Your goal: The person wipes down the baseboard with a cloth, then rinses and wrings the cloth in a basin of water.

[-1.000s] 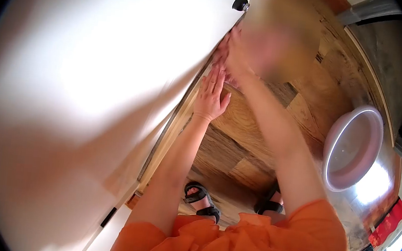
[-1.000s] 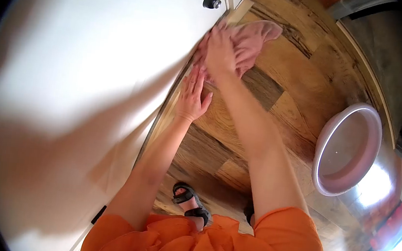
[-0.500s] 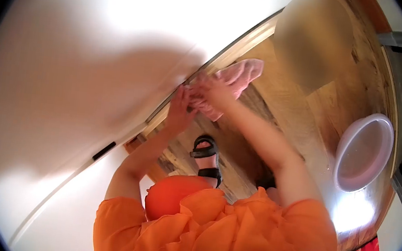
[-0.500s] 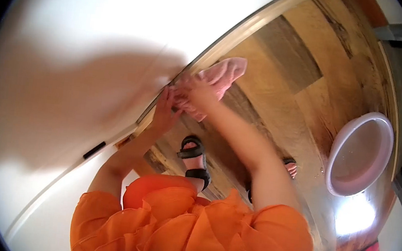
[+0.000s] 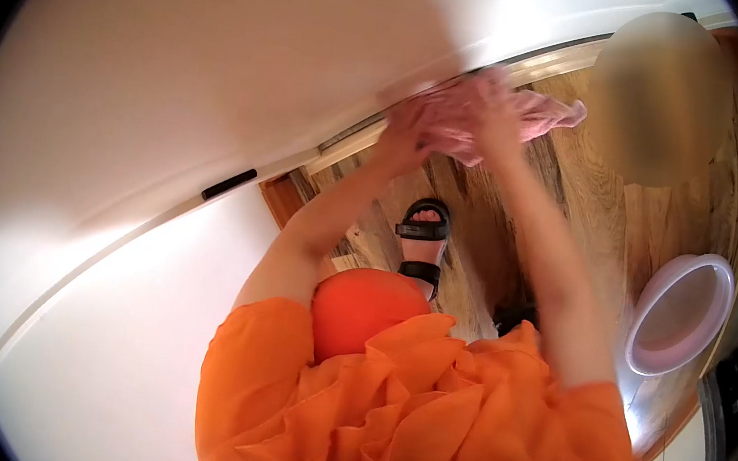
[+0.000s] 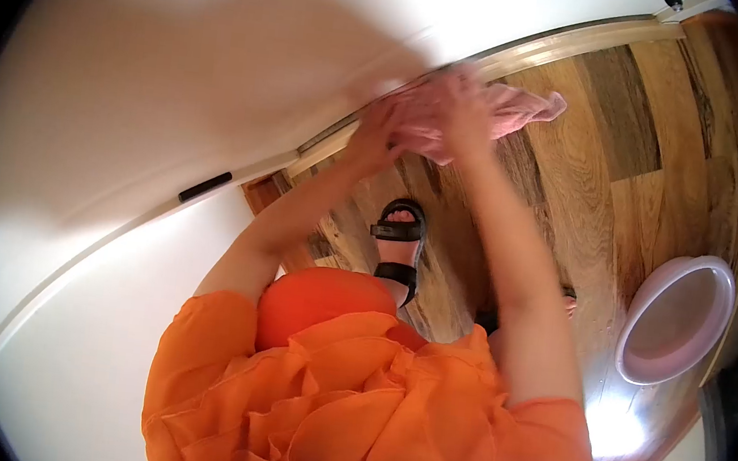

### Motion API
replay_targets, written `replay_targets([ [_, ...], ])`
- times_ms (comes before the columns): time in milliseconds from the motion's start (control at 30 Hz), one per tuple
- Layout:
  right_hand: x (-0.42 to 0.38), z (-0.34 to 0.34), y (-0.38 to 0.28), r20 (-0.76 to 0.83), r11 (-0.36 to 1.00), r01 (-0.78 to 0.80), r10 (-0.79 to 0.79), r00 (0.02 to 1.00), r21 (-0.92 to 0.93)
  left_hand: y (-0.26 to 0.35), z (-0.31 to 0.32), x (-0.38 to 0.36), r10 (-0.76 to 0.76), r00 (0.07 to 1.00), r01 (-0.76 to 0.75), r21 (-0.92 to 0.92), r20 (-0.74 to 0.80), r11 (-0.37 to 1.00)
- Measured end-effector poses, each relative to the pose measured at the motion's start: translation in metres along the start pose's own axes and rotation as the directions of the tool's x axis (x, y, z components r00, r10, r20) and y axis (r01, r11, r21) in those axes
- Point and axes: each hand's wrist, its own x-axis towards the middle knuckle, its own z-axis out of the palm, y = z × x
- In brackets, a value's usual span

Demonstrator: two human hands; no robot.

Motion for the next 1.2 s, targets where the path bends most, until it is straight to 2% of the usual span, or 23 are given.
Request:
replay_targets([
  [33, -0.016, 0.018, -0.033, -0.166, 0.934, 0.128, -0.076, 0.983, 0.333, -0.022, 0.002, -0.031, -0.058, 0.998, 0.058, -0.064, 0.002, 0.996],
  [67, -0.031, 0.014, -0.064, -0.197, 0.916, 0.285, -0.236, 0.952, 0.283, -0.042, 0.003, -0.059, -0.116, 0.993, 0.116, -0.126, 0.007, 0.985],
  [100, -0.045, 0.011, -0.088, -0.219, 0.872, 0.433, -0.387, 0.896, 0.23, -0.06, -0.002, -0.088, -0.158, 0.987, 0.16, -0.105, 0.031, 0.981],
  [200, -0.061, 0.028, -0.125, 0.091, 0.856, 0.343, -0.405, 0.91, 0.386, -0.088, 0.019, -0.117, -0.266, 0.96, 0.274, -0.105, 0.091, 0.956],
  [233, -0.062, 0.028, -0.119, 0.007, 0.862, 0.39, -0.414, 0.91, 0.323, -0.096, 0.028, -0.121, -0.299, 0.948, 0.311, -0.116, 0.114, 0.943],
  [267, -0.057, 0.017, -0.1, -0.078, 0.867, 0.431, -0.426, 0.901, 0.25, -0.092, 0.035, -0.104, -0.122, 0.989, 0.118, -0.053, -0.081, 0.992],
  [300, -0.052, 0.008, -0.077, -0.162, 0.87, 0.463, -0.438, 0.884, 0.172, -0.076, 0.043, -0.077, 0.078, 0.963, -0.068, 0.047, -0.256, 0.997],
  [367, -0.05, 0.007, -0.032, -0.075, 0.899, 0.408, -0.401, 0.913, 0.16, 0.006, 0.0, -0.018, -0.097, 0.989, 0.088, -0.076, -0.111, 0.993],
  [433, -0.043, -0.031, 0.004, 0.073, 0.933, 0.297, -0.318, 0.945, 0.205, 0.049, -0.006, 0.031, 0.018, 0.992, -0.039, -0.165, -0.129, 0.986],
  [500, -0.048, -0.055, 0.04, 0.083, 0.961, 0.268, -0.263, 0.961, -0.063, 0.058, 0.01, 0.063, 0.095, 0.982, -0.116, -0.125, -0.161, 0.985],
  [533, -0.048, -0.053, 0.065, 0.103, 0.955, 0.296, -0.291, 0.951, -0.032, 0.061, 0.014, 0.07, 0.139, 0.974, -0.16, -0.105, -0.179, 0.982],
  [567, -0.046, -0.055, 0.085, 0.122, 0.946, 0.324, -0.321, 0.939, -0.006, 0.057, 0.013, 0.066, 0.097, 0.983, -0.116, -0.12, -0.154, 0.986],
  [633, -0.049, -0.098, 0.106, 0.2, 0.967, 0.254, -0.252, 0.947, 0.015, 0.032, 0.014, 0.039, 0.01, 0.995, -0.026, -0.153, -0.101, 0.988],
  [700, -0.057, -0.138, 0.129, 0.207, 0.972, 0.225, -0.235, 0.95, 0.069, -0.018, 0.053, -0.024, -0.13, 0.966, 0.15, 0.075, -0.224, 0.986],
  [767, -0.073, -0.168, 0.149, 0.203, 0.974, 0.187, -0.211, 0.956, 0.131, -0.071, 0.076, -0.096, -0.168, 0.945, 0.233, 0.216, -0.282, 0.948],
  [833, -0.097, -0.175, 0.162, 0.237, 0.98, 0.107, -0.145, 0.961, 0.168, -0.083, 0.068, -0.145, -0.417, 0.87, 0.439, 0.03, -0.264, 0.898],
  [933, -0.132, -0.158, 0.184, 0.272, 0.971, 0.037, -0.103, 0.957, 0.236, -0.088, 0.083, -0.141, -0.478, 0.748, 0.461, -0.159, -0.461, 0.873],
  [967, -0.144, -0.142, 0.187, 0.294, 0.963, 0.035, -0.115, 0.949, 0.266, -0.075, 0.079, -0.124, -0.469, 0.721, 0.448, -0.173, -0.51, 0.877],
  [1033, -0.153, -0.132, 0.177, 0.336, 0.954, 0.055, -0.157, 0.929, 0.293, -0.021, 0.043, -0.078, -0.391, 0.734, 0.428, -0.069, -0.555, 0.901],
  [1100, -0.148, -0.135, 0.139, 0.366, 0.95, 0.086, -0.198, 0.909, 0.299, 0.018, 0.013, -0.051, -0.128, 0.86, 0.357, 0.403, -0.495, 0.843],
  [1133, -0.144, -0.137, 0.127, 0.392, 0.946, 0.092, -0.216, 0.894, 0.311, 0.021, 0.013, -0.045, -0.029, 0.907, 0.284, 0.56, -0.421, 0.778],
  [1167, -0.137, -0.141, 0.118, 0.417, 0.943, 0.1, -0.233, 0.878, 0.318, 0.008, 0.027, -0.048, -0.02, 0.956, 0.194, 0.582, -0.292, 0.79],
  [1200, -0.13, -0.144, 0.116, 0.439, 0.942, 0.107, -0.247, 0.864, 0.319, 0.002, 0.027, -0.058, -0.182, 0.943, 0.274, 0.341, -0.28, 0.899],
])
